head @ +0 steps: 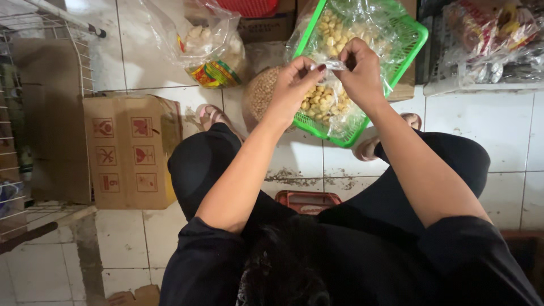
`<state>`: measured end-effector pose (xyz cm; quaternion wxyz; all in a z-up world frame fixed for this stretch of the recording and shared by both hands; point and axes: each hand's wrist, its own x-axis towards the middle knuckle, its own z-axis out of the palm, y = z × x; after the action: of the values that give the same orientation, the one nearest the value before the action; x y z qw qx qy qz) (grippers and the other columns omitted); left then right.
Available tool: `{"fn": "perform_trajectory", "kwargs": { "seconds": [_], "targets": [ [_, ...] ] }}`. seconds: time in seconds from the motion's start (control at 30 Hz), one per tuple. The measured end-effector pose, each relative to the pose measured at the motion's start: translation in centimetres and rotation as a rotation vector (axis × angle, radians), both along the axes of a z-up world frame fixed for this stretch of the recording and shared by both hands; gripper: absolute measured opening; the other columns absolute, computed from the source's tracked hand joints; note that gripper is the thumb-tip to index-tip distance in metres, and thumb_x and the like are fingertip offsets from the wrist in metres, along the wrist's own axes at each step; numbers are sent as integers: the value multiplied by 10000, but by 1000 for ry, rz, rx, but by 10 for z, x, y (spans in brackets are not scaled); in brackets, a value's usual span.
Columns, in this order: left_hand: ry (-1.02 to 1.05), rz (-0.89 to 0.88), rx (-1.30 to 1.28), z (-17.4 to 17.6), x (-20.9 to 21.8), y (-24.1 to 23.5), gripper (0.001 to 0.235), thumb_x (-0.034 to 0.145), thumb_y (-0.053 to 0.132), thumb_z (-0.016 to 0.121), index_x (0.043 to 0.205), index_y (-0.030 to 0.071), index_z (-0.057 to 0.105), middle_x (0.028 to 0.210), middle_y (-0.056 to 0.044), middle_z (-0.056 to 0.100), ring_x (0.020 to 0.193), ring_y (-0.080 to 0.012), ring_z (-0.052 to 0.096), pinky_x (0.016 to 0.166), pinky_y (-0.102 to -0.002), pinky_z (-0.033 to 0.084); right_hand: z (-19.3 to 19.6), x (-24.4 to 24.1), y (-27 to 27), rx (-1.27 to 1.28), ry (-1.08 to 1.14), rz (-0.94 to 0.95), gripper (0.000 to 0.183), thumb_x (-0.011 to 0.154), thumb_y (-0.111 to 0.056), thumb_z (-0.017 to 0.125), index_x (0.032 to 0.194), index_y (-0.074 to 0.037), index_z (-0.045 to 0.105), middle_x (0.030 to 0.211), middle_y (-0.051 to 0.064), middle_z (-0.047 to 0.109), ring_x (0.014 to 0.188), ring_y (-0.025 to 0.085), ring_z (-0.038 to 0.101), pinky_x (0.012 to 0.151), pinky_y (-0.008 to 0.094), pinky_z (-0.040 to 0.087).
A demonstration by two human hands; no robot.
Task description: The person places snacks or dried food items into small plastic bags by hand and seals them.
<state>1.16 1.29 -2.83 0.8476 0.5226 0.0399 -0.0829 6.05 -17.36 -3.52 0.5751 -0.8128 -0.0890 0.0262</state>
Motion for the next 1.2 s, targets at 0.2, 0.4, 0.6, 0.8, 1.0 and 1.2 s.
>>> {"fn": "perform_trajectory", "kwargs": {
  "seconds": [0.2, 0.4, 0.6, 0.8, 1.0, 1.2],
  "targets": [
    [-63, 257, 300, -6, 10, 18, 148, 958, 84, 716, 1050, 45, 606, 873, 25, 612, 801, -60, 551, 709, -217, 446, -14, 6, 8, 261, 173, 278, 166, 1014, -110, 719, 1125, -54, 609, 997, 8, 684, 864, 50, 639, 729, 203, 520],
    [-148, 299, 202, -17, 8, 38, 169, 981, 26, 680, 1128, 18, 595, 957, 4, 622, 887, -73, 577, 795, -242, 483, -70, -15, 11, -483, -17, 287, 291, 1038, -242, 690, 1274, -74, 667, 1194, 144, 728, 985, 294, 730, 862, 408, 590],
    [-107, 299, 210, -18, -3, 57, 180, 978, 10, 680, 1134, 16, 588, 945, -1, 610, 872, -71, 566, 762, -240, 472, -122, -33, 31, -851, -84, 451, 625, 903, -247, 694, 1455, -22, 506, 1548, 220, 400, 1380, 455, 437, 1134, 521, 404],
    [-79, 313, 215, -19, -11, 68, 183, 976, 9, 677, 1137, 20, 591, 944, -8, 617, 846, -68, 564, 728, -238, 475, -152, -24, 45, -843, -167, 402, 803, 868, -346, 716, 1501, 47, 417, 1635, 308, 213, 1501, 468, 192, 1200, 579, 237],
    [-35, 282, 208, -28, -15, 71, 185, 980, 33, 666, 1144, 28, 581, 929, -1, 617, 823, -58, 571, 703, -225, 484, -143, -20, 65, -1079, 39, 442, 616, 872, -450, 717, 1385, -137, 587, 1674, 285, 169, 1588, 418, 86, 1254, 607, 177],
    [-67, 302, 261, -42, -12, 70, 191, 976, 19, 674, 1147, 12, 588, 907, -7, 607, 791, -59, 564, 673, -222, 481, -147, -20, 65, -1111, -129, 423, 777, 813, -505, 732, 1441, -83, 556, 1644, 262, 299, 1496, 415, 278, 1201, 580, 280]
  ]
}}
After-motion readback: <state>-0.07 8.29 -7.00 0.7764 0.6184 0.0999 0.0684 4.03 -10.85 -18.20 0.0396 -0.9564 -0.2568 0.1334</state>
